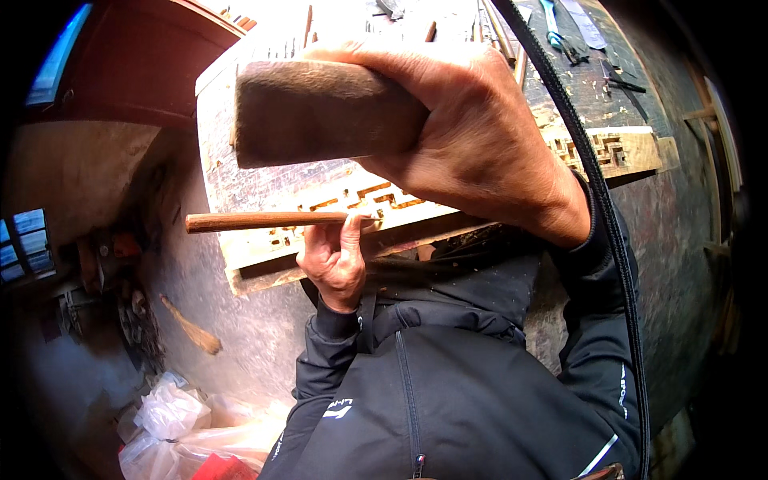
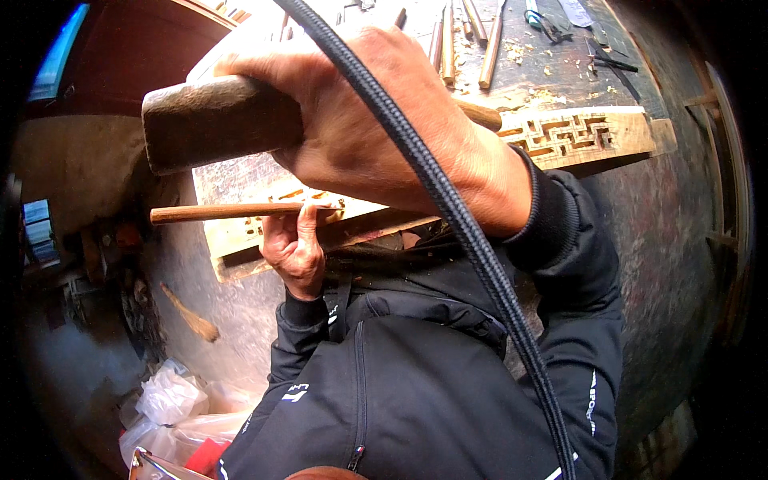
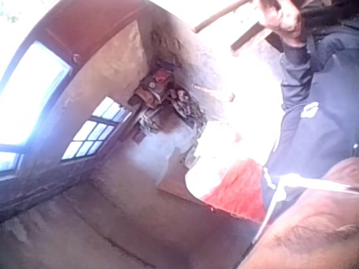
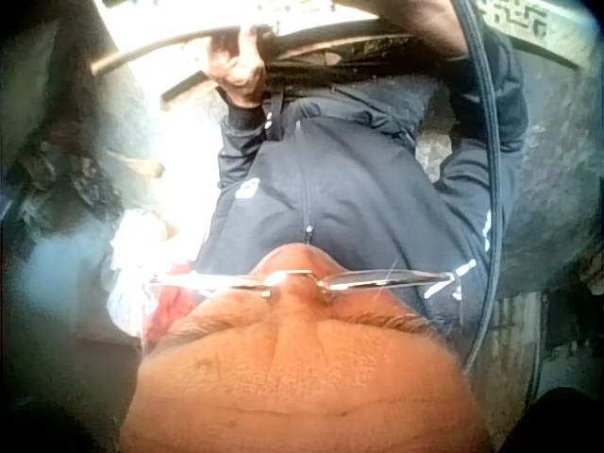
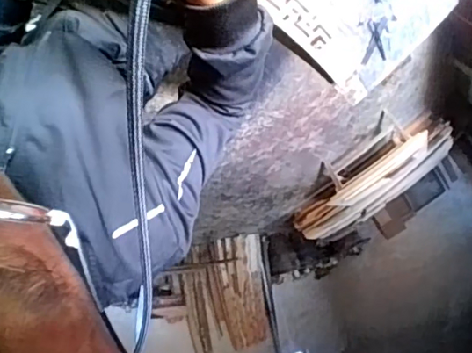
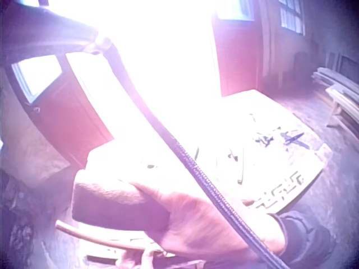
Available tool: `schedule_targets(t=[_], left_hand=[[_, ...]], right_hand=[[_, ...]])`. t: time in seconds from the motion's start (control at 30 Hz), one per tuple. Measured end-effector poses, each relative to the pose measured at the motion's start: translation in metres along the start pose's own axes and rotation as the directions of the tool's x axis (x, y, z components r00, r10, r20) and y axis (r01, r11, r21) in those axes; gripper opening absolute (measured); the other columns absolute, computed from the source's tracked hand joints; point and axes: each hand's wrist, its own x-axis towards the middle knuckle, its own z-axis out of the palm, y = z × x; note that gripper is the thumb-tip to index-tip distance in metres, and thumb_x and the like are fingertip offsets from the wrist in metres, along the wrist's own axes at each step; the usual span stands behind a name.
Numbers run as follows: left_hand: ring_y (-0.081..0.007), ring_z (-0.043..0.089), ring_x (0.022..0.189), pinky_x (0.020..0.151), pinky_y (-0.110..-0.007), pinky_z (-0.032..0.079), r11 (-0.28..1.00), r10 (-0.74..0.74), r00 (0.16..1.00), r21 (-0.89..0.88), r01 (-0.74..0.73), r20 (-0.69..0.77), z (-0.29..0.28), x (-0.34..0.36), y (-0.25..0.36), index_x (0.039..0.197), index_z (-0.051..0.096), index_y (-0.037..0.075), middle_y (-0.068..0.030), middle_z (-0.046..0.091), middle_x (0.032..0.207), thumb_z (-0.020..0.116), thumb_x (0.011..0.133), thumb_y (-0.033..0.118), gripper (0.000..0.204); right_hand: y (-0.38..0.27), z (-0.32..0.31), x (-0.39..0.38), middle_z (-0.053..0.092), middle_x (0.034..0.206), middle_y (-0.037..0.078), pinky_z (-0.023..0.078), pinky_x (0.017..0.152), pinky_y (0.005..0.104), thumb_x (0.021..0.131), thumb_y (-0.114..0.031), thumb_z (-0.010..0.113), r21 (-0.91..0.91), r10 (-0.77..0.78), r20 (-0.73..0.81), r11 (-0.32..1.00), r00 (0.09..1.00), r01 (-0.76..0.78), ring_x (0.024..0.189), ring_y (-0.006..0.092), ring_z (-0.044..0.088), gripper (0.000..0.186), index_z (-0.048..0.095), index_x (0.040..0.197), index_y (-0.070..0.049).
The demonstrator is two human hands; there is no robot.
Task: The person is carving a geometric pattern into a wooden beam using a wooden mallet and a gouge. They repeatedly strike the gouge with the mallet to chip away small pieces of wood from the carved channels.
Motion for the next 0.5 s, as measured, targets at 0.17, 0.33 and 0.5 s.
schedule_targets(t=[0.17,0.33,0.5], left_hand=[[-0.0177,0.076,0.102,0.094,-0.033,0.065,0.999,-0.014,1.000,-0.038,0.015,0.011,0.0006,0.0006,0.0017,0.131,0.068,-0.004,-0.0108,0.077,0.120,0.070,0.108,-0.001,0.024],[-0.0163,0.078,0.097,0.090,-0.031,0.063,0.998,0.061,0.998,0.023,-0.060,-0.025,0.0007,0.0021,-0.0015,0.129,0.067,-0.005,-0.0122,0.082,0.111,0.075,0.104,-0.004,0.026],[-0.0160,0.078,0.098,0.091,-0.031,0.062,0.998,0.057,0.998,0.007,-0.057,-0.033,0.0003,0.0015,-0.0037,0.128,0.068,-0.004,-0.0109,0.081,0.113,0.074,0.105,-0.003,0.024]], right_hand=[[0.0020,0.0040,-0.0003,0.077,0.089,0.020,0.062,0.074,0.0512,0.087,-0.017,0.083,-0.064,-0.076,-0.060,0.995,0.995,0.072,0.082,0.0418,0.078,0.051,0.076,0.137,-0.022],[-0.0025,0.0024,-0.0016,0.078,0.091,0.020,0.063,0.077,0.0505,0.087,-0.017,0.083,-0.051,-0.046,-0.023,0.998,0.999,0.045,0.085,0.0409,0.079,0.050,0.076,0.136,-0.020],[-0.0028,0.0028,-0.0009,0.079,0.094,0.020,0.063,0.078,0.0501,0.086,-0.017,0.085,-0.058,-0.067,-0.022,0.996,0.998,0.065,0.089,0.0407,0.079,0.052,0.076,0.137,-0.020]])
